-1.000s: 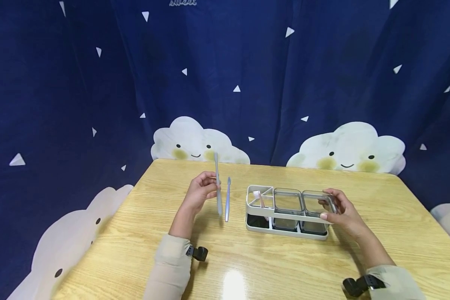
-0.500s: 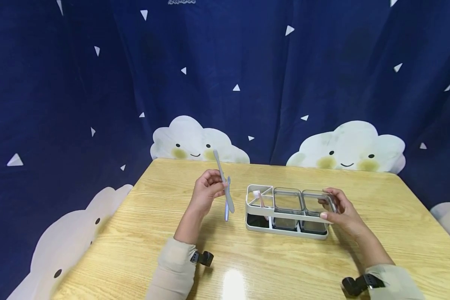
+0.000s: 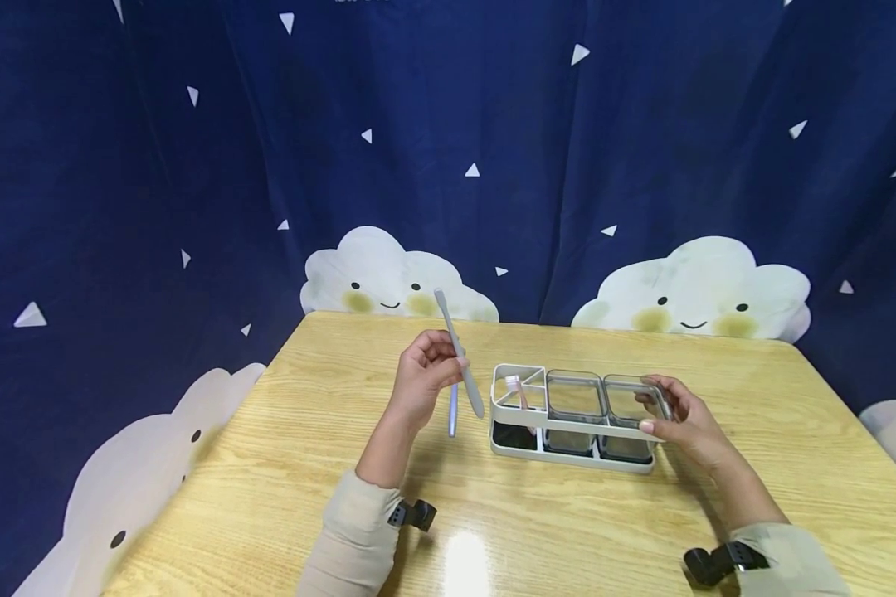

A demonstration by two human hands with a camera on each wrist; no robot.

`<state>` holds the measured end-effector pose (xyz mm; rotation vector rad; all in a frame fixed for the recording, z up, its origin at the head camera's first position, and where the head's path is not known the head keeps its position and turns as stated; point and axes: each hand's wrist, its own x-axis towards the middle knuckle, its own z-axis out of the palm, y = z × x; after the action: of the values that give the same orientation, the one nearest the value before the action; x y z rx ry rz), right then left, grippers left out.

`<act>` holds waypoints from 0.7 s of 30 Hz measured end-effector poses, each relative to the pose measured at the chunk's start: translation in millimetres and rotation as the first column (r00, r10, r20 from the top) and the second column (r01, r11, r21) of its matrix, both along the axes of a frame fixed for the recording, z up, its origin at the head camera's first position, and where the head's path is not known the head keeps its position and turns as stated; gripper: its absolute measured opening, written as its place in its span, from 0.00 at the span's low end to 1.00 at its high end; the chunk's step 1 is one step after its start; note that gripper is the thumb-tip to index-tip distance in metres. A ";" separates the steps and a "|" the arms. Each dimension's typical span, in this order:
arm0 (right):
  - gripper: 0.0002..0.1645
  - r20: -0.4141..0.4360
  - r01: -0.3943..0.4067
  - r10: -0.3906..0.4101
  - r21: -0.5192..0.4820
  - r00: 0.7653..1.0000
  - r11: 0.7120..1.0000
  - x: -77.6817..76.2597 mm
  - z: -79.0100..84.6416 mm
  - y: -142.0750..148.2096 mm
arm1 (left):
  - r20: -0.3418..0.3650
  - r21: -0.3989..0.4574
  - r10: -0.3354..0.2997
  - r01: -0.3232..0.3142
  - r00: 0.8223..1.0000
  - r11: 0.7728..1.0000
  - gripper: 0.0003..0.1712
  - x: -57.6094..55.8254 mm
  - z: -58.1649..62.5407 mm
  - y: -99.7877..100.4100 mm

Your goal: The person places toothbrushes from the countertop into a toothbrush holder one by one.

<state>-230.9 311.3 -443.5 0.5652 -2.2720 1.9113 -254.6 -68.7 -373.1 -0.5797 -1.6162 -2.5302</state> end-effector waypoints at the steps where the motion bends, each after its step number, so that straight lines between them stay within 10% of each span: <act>1: 0.35 0.001 0.004 -0.004 0.008 1.000 1.000 0.1 0.5 0.1 | -0.007 0.005 -0.003 0.003 1.000 1.000 0.16 0.5 0.9 1.2; 21: 0.36 0.049 0.009 -0.009 0.010 0.999 1.000 1.7 3.3 0.3 | -0.085 0.066 0.016 -0.010 0.996 0.998 0.16 4.0 0.6 26.4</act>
<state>-229.1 311.6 -440.2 0.5142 -2.3107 1.9318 -250.6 -42.2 -372.5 -0.6592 -1.4979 -2.5018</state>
